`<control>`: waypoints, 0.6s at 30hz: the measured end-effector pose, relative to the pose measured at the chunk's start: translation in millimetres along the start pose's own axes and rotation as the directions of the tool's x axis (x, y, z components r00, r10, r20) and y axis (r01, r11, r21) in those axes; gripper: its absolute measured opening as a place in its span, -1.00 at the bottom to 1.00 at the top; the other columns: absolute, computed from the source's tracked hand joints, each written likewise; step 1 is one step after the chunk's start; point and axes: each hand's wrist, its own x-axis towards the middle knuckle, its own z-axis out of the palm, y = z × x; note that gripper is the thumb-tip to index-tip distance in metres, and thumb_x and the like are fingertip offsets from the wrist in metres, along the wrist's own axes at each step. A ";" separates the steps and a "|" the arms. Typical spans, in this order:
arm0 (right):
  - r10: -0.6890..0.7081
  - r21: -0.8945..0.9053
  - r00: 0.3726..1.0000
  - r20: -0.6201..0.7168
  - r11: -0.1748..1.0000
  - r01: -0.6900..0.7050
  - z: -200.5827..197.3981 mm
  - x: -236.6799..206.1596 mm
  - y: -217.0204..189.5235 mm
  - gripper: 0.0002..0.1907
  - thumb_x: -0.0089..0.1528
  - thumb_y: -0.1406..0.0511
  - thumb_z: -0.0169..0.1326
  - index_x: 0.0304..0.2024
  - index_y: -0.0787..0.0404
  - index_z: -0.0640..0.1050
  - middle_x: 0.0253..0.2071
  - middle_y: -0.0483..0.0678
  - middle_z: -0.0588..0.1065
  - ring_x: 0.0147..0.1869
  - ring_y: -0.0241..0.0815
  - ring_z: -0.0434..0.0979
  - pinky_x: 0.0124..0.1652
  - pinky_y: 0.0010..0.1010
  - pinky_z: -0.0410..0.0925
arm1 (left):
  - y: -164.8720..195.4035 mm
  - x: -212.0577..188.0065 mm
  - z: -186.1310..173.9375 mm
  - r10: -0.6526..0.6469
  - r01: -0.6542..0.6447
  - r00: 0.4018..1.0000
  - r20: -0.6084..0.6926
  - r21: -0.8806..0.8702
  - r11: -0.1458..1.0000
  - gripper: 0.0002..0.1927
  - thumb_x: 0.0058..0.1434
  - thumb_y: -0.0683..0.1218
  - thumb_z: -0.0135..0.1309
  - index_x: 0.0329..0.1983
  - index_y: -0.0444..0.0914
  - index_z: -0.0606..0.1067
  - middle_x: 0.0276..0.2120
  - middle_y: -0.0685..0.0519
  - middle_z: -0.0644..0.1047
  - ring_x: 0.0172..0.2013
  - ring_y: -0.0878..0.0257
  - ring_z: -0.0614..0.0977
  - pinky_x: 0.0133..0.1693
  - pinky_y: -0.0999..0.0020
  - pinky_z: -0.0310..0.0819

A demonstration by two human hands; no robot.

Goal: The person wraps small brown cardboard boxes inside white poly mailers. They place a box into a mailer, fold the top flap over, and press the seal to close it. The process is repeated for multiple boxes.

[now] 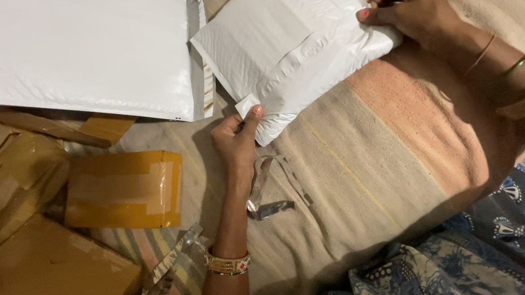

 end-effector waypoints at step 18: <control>-0.371 -0.695 0.927 0.058 0.651 0.305 -7.1 31.2 43.3 -0.67 0.39 0.16 0.20 -0.07 0.35 0.61 -0.30 0.23 0.61 -0.35 0.04 0.65 -0.34 -0.21 0.48 | -5.1 0.6 -2.3 0.048 -0.048 0.999 -0.005 0.065 0.997 -0.61 0.25 0.01 0.30 -0.52 -0.40 0.58 -0.65 0.22 0.43 -0.58 0.51 0.30 -0.56 0.47 0.11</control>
